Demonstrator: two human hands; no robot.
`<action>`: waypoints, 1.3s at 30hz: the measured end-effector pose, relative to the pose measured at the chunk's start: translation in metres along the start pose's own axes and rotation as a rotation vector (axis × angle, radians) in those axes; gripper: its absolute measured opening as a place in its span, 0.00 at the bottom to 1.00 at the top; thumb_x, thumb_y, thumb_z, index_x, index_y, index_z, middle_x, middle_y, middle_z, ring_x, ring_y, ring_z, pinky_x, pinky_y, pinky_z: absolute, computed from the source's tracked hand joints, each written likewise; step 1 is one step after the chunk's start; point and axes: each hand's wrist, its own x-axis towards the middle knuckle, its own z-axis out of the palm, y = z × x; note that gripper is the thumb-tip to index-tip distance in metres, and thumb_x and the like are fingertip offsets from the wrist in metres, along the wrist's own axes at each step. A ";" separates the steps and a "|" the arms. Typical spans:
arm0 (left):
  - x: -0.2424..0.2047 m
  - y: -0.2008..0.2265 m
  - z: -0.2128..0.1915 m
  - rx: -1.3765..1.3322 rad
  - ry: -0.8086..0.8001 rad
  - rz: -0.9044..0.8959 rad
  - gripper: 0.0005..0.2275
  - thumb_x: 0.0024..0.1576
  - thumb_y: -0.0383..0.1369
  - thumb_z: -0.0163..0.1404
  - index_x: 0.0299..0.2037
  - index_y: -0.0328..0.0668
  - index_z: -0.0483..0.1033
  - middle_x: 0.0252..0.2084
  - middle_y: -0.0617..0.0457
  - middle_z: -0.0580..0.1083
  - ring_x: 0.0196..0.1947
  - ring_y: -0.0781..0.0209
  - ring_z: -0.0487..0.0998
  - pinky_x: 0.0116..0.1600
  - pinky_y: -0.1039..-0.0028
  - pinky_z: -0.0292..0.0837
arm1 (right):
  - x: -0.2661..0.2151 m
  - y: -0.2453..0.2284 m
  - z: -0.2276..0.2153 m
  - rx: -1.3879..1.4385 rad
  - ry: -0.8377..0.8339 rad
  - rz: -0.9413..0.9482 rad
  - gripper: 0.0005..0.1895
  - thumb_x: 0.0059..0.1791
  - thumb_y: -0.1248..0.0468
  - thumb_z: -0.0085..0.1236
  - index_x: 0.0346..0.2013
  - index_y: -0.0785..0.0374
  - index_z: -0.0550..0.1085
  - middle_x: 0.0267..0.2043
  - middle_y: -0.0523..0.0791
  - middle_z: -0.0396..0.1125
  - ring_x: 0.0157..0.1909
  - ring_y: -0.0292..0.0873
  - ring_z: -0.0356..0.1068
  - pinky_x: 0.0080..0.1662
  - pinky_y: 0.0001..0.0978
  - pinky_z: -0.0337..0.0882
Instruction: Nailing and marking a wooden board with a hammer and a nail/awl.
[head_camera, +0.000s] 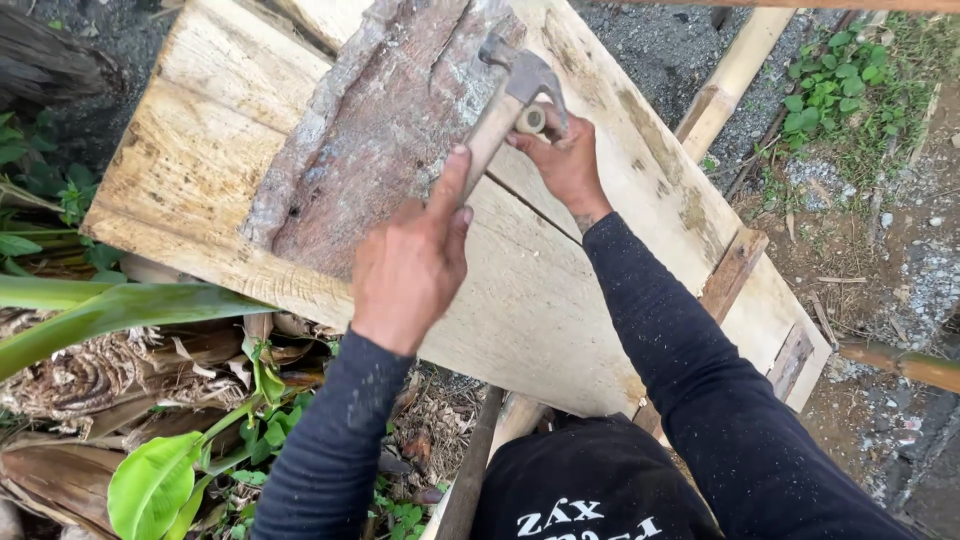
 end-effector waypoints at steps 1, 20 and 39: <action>-0.002 0.002 0.000 -0.001 0.004 0.009 0.26 0.66 0.38 0.51 0.74 0.54 0.58 0.29 0.44 0.73 0.17 0.52 0.73 0.22 0.60 0.70 | 0.009 0.001 0.000 -0.004 0.007 -0.005 0.13 0.49 0.71 0.68 0.48 0.65 0.79 0.45 0.45 0.77 0.49 0.37 0.75 0.57 0.30 0.74; -0.004 -0.018 0.004 -0.044 -0.001 -0.112 0.24 0.64 0.42 0.50 0.71 0.63 0.62 0.32 0.44 0.74 0.17 0.55 0.74 0.23 0.61 0.73 | 0.015 -0.002 0.021 -0.030 0.162 -0.018 0.09 0.50 0.70 0.69 0.43 0.66 0.80 0.37 0.40 0.74 0.38 0.32 0.70 0.41 0.24 0.72; -0.119 -0.064 0.054 -0.674 0.319 -0.396 0.28 0.67 0.37 0.50 0.76 0.35 0.59 0.55 0.34 0.73 0.52 0.54 0.74 0.60 0.68 0.70 | -0.016 -0.085 0.041 -0.128 0.194 -0.343 0.12 0.50 0.77 0.66 0.47 0.68 0.77 0.45 0.46 0.73 0.47 0.38 0.76 0.51 0.30 0.76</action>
